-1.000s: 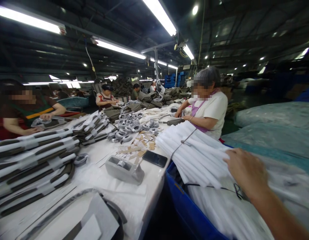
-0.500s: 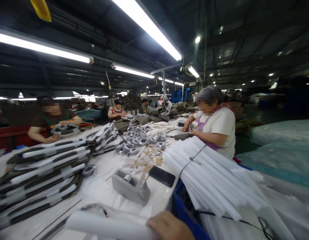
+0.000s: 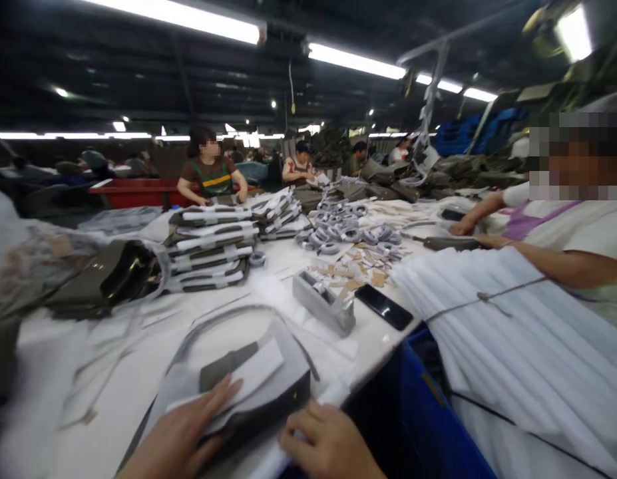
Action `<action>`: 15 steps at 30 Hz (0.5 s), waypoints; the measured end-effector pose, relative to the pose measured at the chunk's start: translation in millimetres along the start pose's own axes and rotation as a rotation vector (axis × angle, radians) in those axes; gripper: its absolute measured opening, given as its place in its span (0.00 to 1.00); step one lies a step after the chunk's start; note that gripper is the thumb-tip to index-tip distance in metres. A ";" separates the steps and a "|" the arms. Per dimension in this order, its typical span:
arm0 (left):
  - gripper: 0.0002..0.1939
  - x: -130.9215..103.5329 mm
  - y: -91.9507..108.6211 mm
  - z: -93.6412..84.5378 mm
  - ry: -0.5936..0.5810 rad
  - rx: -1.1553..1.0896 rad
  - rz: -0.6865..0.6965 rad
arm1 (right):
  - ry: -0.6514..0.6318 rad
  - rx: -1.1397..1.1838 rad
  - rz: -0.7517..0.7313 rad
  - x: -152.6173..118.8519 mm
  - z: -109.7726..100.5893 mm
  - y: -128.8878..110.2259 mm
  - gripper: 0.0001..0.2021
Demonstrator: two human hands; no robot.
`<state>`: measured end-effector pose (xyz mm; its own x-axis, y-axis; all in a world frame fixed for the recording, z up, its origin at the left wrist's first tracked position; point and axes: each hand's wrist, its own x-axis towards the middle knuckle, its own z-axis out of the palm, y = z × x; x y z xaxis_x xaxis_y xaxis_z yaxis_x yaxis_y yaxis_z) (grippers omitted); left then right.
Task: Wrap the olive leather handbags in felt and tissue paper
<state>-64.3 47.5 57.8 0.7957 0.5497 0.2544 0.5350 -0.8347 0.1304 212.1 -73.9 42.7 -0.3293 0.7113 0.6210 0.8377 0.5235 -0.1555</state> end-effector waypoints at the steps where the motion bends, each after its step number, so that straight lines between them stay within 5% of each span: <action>1: 0.35 2.7 0.7 -6.6 -0.093 -0.012 -0.051 | 0.001 0.016 0.005 -0.1 0.6 -5.5 0.15; 4: 0.32 12.3 8.7 -22.3 -0.262 -0.052 -0.143 | 0.026 0.027 0.074 6.2 12.1 -17.4 0.14; 7: 0.35 13.8 20.2 -26.4 -0.306 -0.066 -0.210 | 0.057 -0.001 0.125 18.1 34.6 -23.1 0.13; 11: 0.44 1.1 26.8 -10.9 -0.239 -0.010 -0.225 | 0.141 -0.021 0.104 26.6 58.1 -21.8 0.13; 15: 0.44 -12.6 28.0 14.3 -0.083 0.113 -0.160 | 0.222 0.073 0.006 18.5 52.0 -17.5 0.11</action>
<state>-55.2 17.7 44.5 0.7163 0.6795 0.1588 0.6810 -0.7303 0.0529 168.7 -45.5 16.9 -0.2134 0.5980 0.7726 0.8032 0.5576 -0.2098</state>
